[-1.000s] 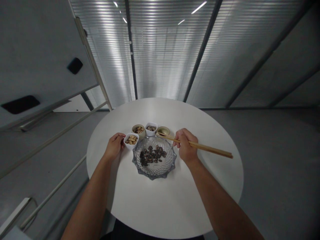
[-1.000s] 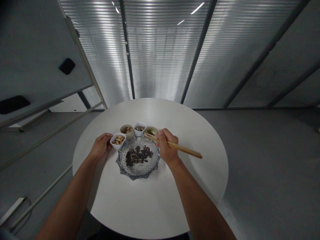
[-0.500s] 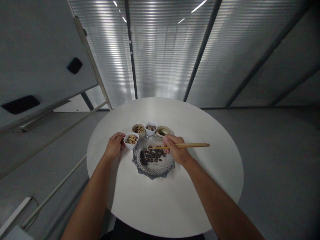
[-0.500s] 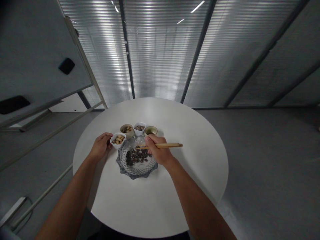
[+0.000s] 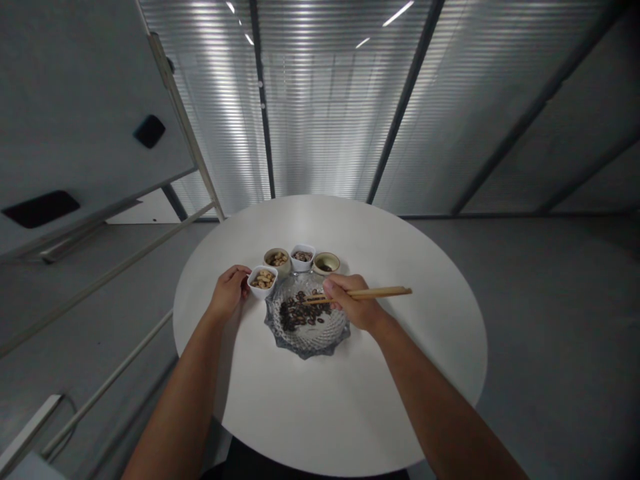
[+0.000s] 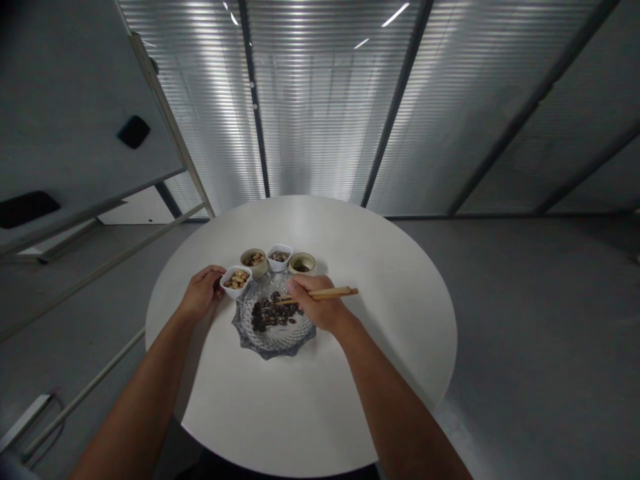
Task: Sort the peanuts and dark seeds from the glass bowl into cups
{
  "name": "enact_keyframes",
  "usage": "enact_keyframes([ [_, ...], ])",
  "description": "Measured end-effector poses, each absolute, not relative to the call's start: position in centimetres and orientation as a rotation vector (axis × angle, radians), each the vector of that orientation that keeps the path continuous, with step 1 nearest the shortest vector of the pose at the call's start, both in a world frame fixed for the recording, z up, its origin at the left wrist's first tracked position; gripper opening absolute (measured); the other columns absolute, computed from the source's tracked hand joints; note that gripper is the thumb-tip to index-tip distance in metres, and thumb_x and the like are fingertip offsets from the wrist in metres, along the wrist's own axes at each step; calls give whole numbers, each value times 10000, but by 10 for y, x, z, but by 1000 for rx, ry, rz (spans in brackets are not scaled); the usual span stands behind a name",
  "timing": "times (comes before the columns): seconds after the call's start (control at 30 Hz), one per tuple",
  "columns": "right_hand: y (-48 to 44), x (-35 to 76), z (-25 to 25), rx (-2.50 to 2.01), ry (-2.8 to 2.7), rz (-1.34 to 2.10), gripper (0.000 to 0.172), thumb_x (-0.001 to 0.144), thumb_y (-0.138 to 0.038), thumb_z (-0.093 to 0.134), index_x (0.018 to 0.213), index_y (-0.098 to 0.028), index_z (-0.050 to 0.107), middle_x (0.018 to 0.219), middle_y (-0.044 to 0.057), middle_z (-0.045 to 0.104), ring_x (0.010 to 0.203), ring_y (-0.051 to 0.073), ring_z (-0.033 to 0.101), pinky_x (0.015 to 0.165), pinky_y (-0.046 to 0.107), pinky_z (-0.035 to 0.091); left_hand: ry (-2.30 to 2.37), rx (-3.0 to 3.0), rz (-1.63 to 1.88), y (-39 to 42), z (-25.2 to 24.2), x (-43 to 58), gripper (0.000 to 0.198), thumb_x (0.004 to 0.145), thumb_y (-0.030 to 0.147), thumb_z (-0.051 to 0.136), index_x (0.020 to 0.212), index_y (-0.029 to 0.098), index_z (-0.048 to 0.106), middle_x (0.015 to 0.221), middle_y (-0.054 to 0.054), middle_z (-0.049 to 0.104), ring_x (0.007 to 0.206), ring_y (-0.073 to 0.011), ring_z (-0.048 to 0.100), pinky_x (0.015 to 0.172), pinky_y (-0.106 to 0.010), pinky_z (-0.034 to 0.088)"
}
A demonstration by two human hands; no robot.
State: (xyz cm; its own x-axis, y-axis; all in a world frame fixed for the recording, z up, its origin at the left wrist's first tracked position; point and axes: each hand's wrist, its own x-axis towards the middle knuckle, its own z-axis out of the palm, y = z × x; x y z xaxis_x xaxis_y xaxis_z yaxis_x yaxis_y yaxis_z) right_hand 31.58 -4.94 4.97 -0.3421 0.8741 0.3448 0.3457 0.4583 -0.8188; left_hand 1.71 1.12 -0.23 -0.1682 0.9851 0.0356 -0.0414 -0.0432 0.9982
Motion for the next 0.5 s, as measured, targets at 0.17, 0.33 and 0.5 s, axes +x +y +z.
enact_keyframes([
  [0.17, -50, 313, 53, -1062, -1948, 746, 465, 1028, -467, 439, 643, -213, 490, 567, -5, 538, 543, 136, 505, 519, 273, 352, 1260, 1102, 1381, 12, -3, 18, 173, 731, 339, 655, 779, 173, 660, 534, 17, 556, 411, -110, 440, 393, -233, 315],
  [0.33, -52, 311, 57, -1061, -2011, 694, 442, 1018, -430, 453, 637, -209, 500, 579, 1, 544, 559, 136, 505, 529, 273, 342, 1257, 1089, 1395, 12, -3, 18, 186, 718, 344, 665, 778, 169, 657, 523, 33, 530, 403, -101, 430, 388, -223, 306],
  [0.5, -52, 312, 58, -1069, -2036, 666, 430, 1016, -424, 463, 647, -208, 507, 596, 4, 556, 572, 139, 513, 536, 274, 336, 1256, 1092, 1383, 13, -4, 18, 193, 718, 351, 668, 778, 168, 657, 527, 29, 535, 406, -103, 434, 386, -225, 308],
])
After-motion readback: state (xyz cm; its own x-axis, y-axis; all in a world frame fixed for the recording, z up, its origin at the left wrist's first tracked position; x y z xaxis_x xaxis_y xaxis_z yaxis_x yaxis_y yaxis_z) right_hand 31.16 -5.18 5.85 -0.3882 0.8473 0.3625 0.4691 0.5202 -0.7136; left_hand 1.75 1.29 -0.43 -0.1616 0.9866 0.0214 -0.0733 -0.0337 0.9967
